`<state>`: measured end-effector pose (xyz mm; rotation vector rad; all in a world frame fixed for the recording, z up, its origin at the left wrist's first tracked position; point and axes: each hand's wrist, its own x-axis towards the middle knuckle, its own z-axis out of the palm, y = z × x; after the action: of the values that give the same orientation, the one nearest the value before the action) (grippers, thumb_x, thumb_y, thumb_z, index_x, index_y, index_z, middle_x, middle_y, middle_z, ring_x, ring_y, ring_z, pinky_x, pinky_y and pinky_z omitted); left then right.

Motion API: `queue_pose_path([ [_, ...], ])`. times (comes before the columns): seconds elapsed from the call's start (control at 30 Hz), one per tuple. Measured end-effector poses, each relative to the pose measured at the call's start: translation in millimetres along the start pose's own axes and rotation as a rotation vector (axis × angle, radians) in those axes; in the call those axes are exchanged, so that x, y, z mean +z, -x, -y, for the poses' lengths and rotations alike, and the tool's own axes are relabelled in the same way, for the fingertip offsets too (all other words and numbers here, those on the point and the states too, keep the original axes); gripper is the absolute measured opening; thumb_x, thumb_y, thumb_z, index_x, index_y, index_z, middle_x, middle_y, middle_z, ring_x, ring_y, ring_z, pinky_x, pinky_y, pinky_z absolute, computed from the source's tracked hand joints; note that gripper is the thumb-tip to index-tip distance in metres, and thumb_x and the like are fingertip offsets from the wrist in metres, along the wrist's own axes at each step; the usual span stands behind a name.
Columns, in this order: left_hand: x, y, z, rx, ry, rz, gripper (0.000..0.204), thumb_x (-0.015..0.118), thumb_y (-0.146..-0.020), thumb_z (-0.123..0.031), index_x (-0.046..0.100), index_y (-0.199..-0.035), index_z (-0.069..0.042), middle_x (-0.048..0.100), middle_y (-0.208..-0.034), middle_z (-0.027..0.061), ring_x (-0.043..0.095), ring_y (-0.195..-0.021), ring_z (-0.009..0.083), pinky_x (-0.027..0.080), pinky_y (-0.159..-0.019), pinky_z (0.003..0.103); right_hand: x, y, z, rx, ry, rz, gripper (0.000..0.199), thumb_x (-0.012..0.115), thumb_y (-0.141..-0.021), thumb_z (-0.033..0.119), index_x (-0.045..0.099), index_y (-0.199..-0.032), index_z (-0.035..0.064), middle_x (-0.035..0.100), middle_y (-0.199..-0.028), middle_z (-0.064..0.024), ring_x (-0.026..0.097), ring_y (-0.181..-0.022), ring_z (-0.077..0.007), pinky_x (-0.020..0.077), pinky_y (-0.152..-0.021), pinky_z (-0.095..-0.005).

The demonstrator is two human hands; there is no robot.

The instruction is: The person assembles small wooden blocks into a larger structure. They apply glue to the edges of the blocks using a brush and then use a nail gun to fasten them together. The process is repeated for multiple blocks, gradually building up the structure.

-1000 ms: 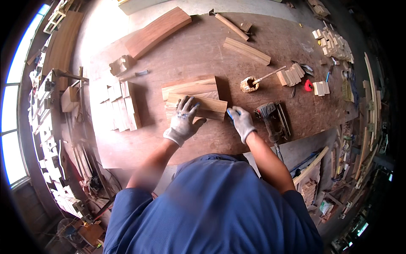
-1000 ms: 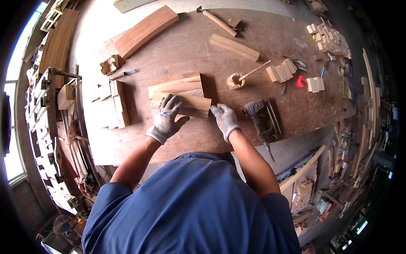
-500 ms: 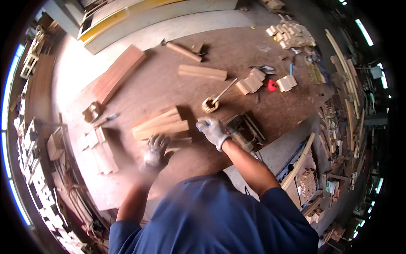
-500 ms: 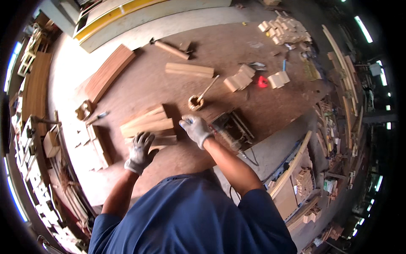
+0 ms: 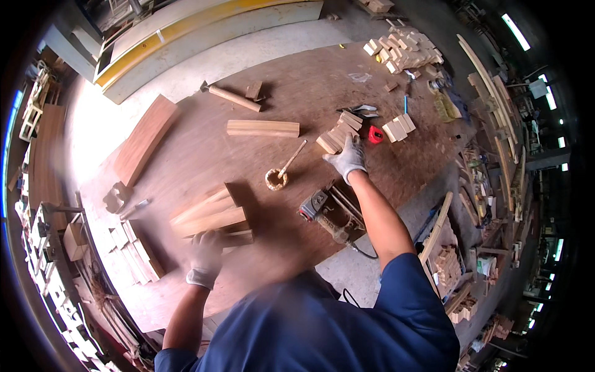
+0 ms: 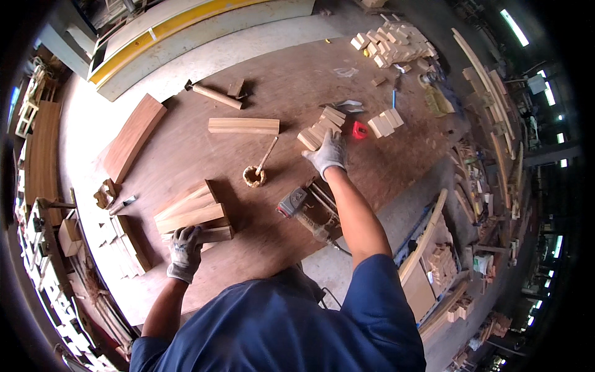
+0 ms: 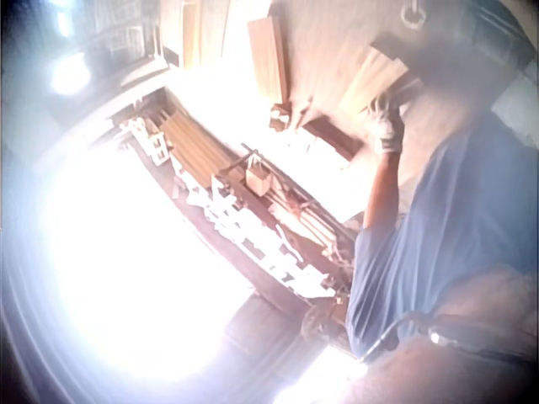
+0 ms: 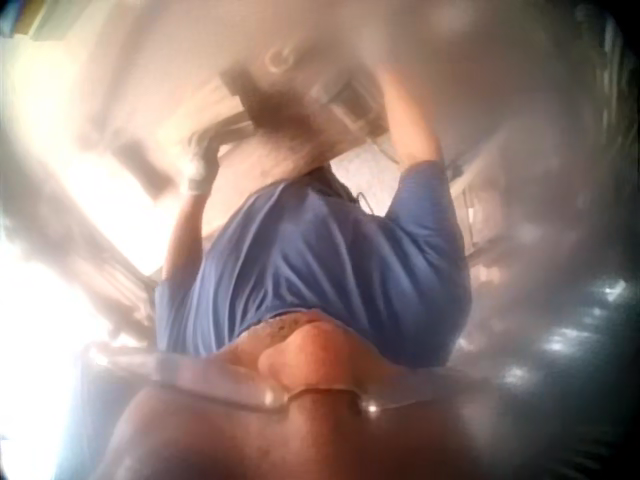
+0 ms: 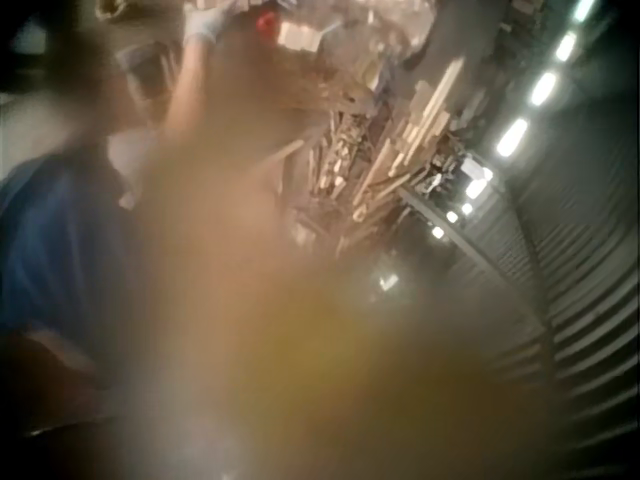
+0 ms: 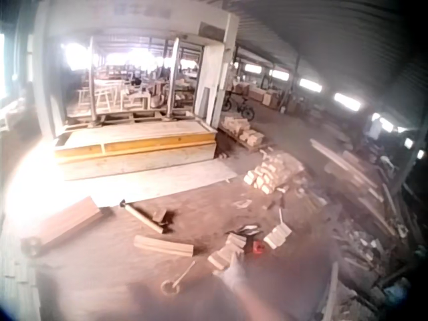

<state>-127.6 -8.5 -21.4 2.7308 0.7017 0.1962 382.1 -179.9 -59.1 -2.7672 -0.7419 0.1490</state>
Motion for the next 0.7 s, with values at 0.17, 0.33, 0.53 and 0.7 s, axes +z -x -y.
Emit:
queue_pose_path([
  [0.17,-3,-1,-3,-0.023,0.000,0.019,0.064,0.082,-0.073,-0.004,0.070,-0.135,-0.014,0.068,-0.128,0.0139,0.061,-0.120,0.0398,0.049,-0.102,0.054,-11,-32,17,0.027,0.148,0.072,0.133,0.096,-0.064,0.058,0.031,-0.164,-0.0001,0.028,-0.168,-0.0325,0.026,-0.157,-0.0487,0.0234,-0.130,-0.0536],
  [0.33,-9,-4,-9,-0.081,-0.018,0.102,0.060,0.082,-0.075,-0.005,0.071,-0.133,-0.014,0.069,-0.127,0.0140,0.061,-0.120,0.0396,0.050,-0.104,0.052,-2,-38,3,-0.031,0.153,0.018,0.130,0.098,-0.060,0.054,0.035,-0.161,0.0026,0.037,-0.160,-0.0299,0.037,-0.149,-0.0473,0.0333,-0.124,-0.0560],
  [0.53,3,-2,-2,-0.033,0.014,-0.014,0.059,0.082,-0.074,-0.005,0.071,-0.132,-0.012,0.067,-0.129,0.0141,0.060,-0.122,0.0402,0.051,-0.106,0.052,8,-16,1,-0.143,0.178,-0.020,0.122,0.098,-0.058,0.050,0.041,-0.156,0.0057,0.046,-0.149,-0.0265,0.048,-0.136,-0.0446,0.0437,-0.114,-0.0554],
  [0.7,1,4,-3,-0.092,-0.001,0.022,0.060,0.082,-0.074,-0.005,0.071,-0.132,-0.012,0.068,-0.129,0.0135,0.060,-0.123,0.0396,0.050,-0.107,0.052,-2,21,48,-0.244,0.128,0.113,0.124,0.098,-0.056,0.047,0.040,-0.158,0.0089,0.050,-0.136,-0.0206,0.050,-0.126,-0.0421,0.0438,-0.108,-0.0548],
])
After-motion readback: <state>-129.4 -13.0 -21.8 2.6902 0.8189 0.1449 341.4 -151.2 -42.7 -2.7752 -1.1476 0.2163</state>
